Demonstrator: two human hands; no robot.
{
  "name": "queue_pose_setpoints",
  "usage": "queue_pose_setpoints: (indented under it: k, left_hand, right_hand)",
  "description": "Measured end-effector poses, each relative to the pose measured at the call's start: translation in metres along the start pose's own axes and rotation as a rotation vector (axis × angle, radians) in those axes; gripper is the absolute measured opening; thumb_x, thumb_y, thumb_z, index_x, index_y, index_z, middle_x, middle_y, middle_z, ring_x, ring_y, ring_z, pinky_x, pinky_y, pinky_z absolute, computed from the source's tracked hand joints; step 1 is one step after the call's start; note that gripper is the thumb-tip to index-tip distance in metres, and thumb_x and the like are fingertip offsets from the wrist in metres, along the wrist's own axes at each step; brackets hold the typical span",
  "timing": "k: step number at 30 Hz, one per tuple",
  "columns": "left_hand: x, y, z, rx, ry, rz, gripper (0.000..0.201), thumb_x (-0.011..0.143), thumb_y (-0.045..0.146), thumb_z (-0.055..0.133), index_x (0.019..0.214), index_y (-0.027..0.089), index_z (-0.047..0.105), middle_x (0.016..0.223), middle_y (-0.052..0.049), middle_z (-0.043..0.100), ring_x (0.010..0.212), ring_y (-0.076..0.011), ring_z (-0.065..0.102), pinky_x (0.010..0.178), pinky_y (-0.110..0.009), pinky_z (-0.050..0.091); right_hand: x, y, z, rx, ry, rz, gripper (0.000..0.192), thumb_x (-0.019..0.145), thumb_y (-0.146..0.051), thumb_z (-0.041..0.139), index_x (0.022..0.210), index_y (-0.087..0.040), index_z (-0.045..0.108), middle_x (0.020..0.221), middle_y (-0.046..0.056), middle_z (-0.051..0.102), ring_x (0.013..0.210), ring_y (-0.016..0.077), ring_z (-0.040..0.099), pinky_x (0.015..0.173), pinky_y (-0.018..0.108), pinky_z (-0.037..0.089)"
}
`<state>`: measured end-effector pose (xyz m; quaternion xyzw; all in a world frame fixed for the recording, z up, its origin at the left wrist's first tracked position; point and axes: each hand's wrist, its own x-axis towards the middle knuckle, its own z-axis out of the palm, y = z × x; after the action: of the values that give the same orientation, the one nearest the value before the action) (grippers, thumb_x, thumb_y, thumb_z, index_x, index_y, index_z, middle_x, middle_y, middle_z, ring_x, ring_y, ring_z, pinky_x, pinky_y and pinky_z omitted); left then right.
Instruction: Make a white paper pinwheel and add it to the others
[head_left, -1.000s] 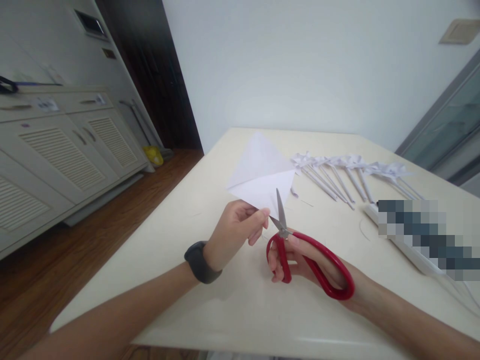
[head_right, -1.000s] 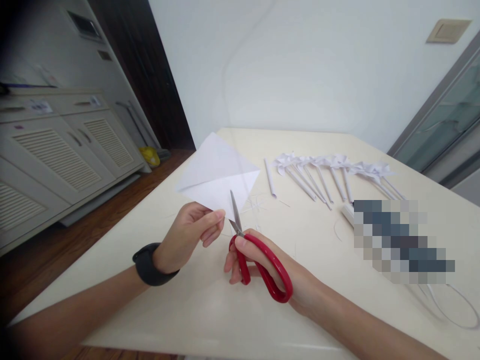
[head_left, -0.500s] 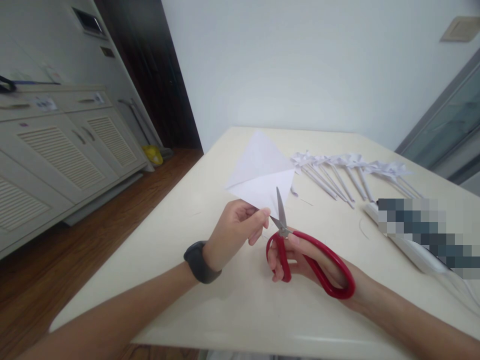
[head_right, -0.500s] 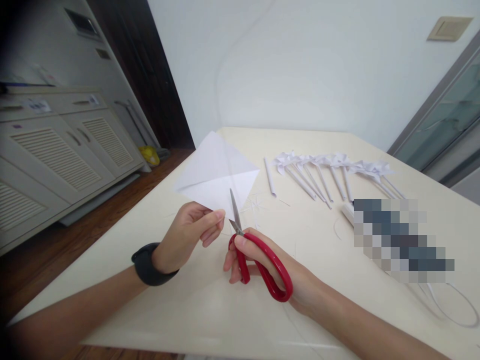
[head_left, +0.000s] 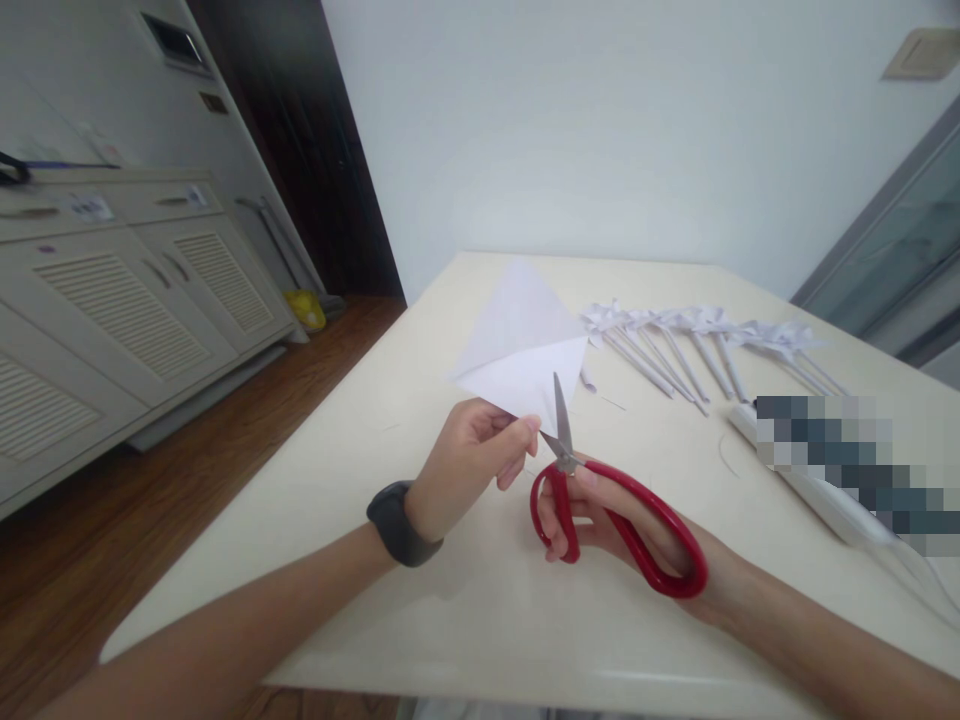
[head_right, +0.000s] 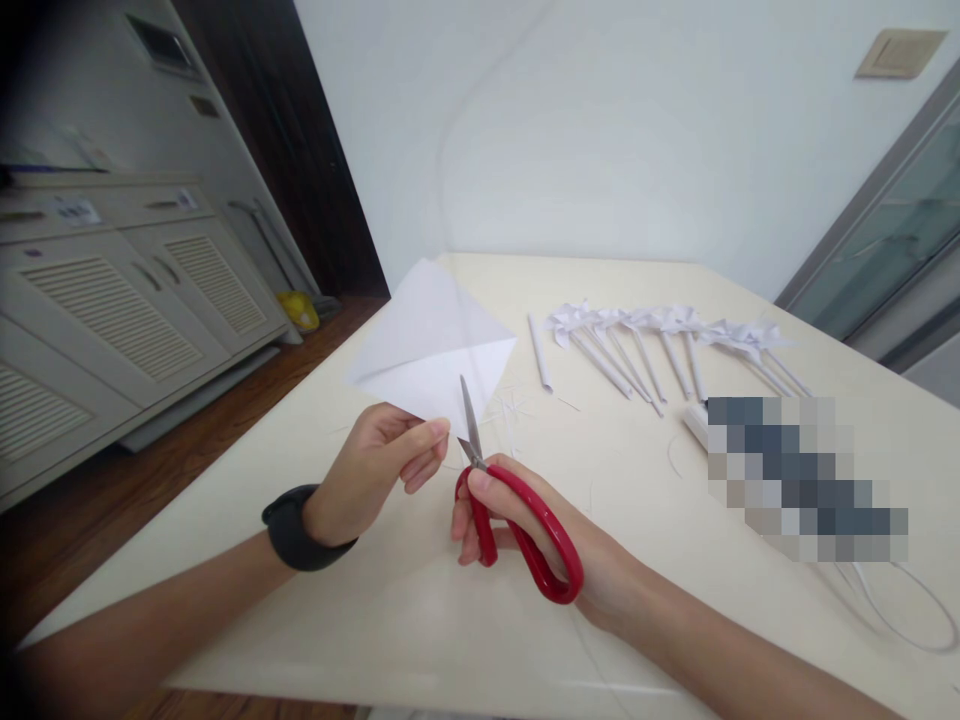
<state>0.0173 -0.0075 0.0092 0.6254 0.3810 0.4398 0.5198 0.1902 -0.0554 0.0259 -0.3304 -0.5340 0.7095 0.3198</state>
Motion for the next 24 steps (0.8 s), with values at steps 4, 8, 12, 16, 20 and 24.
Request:
queue_pose_setpoints:
  k: [4, 8, 12, 16, 20, 24]
  left_hand:
    - [-0.0002, 0.0002, 0.0001, 0.000, 0.000, 0.000, 0.035, 0.083, 0.026, 0.051, 0.050, 0.014, 0.052, 0.035, 0.007, 0.037, 0.036, -0.0052, 0.036, 0.041, -0.020, 0.029]
    - [-0.0003, 0.0003, 0.0001, -0.003, -0.002, -0.004, 0.035, 0.084, 0.026, 0.051, 0.051, 0.014, 0.052, 0.035, 0.007, 0.037, 0.035, -0.0051, 0.036, 0.040, -0.020, 0.029]
    - [-0.0002, 0.0003, 0.0001, 0.006, 0.003, -0.006, 0.034, 0.083, 0.026, 0.051, 0.051, 0.014, 0.052, 0.035, 0.007, 0.037, 0.035, -0.0052, 0.036, 0.040, -0.020, 0.029]
    - [-0.0001, 0.0002, 0.0002, 0.001, 0.002, -0.006, 0.033, 0.083, 0.027, 0.051, 0.052, 0.014, 0.052, 0.035, 0.007, 0.037, 0.035, -0.0053, 0.035, 0.039, -0.020, 0.029]
    - [-0.0001, 0.0000, 0.0002, 0.001, -0.002, -0.003, 0.034, 0.083, 0.027, 0.051, 0.052, 0.014, 0.052, 0.035, 0.007, 0.037, 0.036, -0.0053, 0.036, 0.040, -0.020, 0.030]
    - [0.0001, 0.0003, 0.0001, 0.005, -0.009, -0.009, 0.033, 0.083, 0.028, 0.051, 0.053, 0.014, 0.052, 0.036, 0.007, 0.036, 0.035, -0.0055, 0.036, 0.040, -0.020, 0.030]
  right_hand:
    - [-0.0008, 0.0012, -0.0006, -0.002, 0.002, 0.000, 0.042, 0.084, -0.055, 0.042, 0.083, -0.016, 0.056, 0.092, 0.009, 0.061, 0.085, 0.0183, 0.058, 0.074, 0.036, 0.046]
    - [-0.0024, 0.0051, -0.0018, -0.004, 0.008, 0.006, 0.046, 0.086, -0.057, 0.036, 0.084, -0.016, 0.056, 0.091, 0.009, 0.062, 0.086, 0.0185, 0.058, 0.074, 0.036, 0.046]
    - [-0.0024, 0.0078, -0.0025, -0.008, 0.017, 0.011, 0.048, 0.085, -0.059, 0.035, 0.084, -0.016, 0.057, 0.091, 0.009, 0.061, 0.086, 0.0186, 0.058, 0.074, 0.035, 0.046]
    - [-0.0017, 0.0078, -0.0033, -0.010, 0.017, 0.013, 0.047, 0.084, -0.059, 0.037, 0.085, -0.017, 0.057, 0.091, 0.009, 0.061, 0.086, 0.0187, 0.058, 0.074, 0.035, 0.046]
    - [-0.0013, 0.0067, -0.0035, -0.007, 0.012, 0.012, 0.046, 0.085, -0.058, 0.036, 0.085, -0.017, 0.056, 0.091, 0.009, 0.061, 0.086, 0.0184, 0.058, 0.074, 0.036, 0.046]
    - [-0.0022, 0.0054, -0.0025, -0.008, 0.011, 0.010, 0.046, 0.085, -0.058, 0.036, 0.084, -0.017, 0.056, 0.090, 0.009, 0.061, 0.086, 0.0187, 0.058, 0.074, 0.037, 0.045]
